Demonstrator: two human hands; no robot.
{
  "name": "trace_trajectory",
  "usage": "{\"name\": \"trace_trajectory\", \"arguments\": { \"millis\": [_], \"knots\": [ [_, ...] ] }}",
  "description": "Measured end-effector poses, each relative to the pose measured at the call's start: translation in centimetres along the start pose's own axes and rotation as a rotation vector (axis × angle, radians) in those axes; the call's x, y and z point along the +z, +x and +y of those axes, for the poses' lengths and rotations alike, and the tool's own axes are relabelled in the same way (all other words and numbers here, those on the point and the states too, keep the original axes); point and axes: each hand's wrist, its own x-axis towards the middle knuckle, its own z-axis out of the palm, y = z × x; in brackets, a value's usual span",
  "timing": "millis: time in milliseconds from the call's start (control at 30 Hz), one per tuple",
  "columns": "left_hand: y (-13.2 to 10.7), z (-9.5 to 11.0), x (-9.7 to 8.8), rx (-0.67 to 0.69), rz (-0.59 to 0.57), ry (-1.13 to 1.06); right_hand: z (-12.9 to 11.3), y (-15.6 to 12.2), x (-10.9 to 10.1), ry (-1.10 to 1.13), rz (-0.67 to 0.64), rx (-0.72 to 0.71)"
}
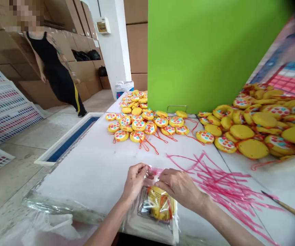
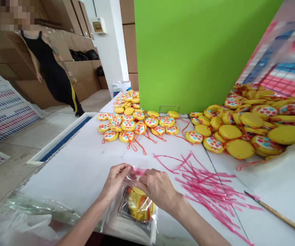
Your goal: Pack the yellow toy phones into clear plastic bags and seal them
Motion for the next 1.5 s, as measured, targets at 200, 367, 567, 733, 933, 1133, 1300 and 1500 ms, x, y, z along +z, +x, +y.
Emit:
{"name": "trace_trajectory", "arguments": {
  "millis": [200, 367, 567, 733, 933, 1133, 1300, 1500],
  "knots": [
    [-0.1, -0.5, -0.3, -0.06, -0.043, -0.124, -0.4, 0.4, 2.2, 0.038, 0.259, 0.086],
    [-0.1, -0.9, -0.3, -0.093, -0.072, -0.175, -0.6, 1.5, 2.7, 0.015, 0.356, 0.071],
    [-0.3, -0.6, 0.0, -0.037, -0.11, -0.062, -1.4, 2.8, 3.2, -0.148, 0.333, 0.063],
    [-1.0, -0.3, 0.4, 0.117, -0.044, 0.169, -1.8, 3.6, 2.9, -0.212, 0.338, 0.055],
    [-1.1, -1.1, 0.1, 0.1, -0.056, 0.211, 3.7, -0.9, 1.4, -0.026, 0.452, 0.302],
    [-0.3, -2.0, -0.5, -0.011, -0.021, 0.032, 13.5, -13.1, -1.1, -0.1, 0.441, 0.908],
    [-0.4, -2.1, -0.5, -0.062, -0.008, -0.06, 14.6, -19.3, -2.7, -0.215, 0.21, 0.971],
    [-0.5, -1.9, -0.6, -0.096, -0.036, -0.145, 13.8, -18.9, -4.4, 0.183, 0.184, 0.729]
  ]
}}
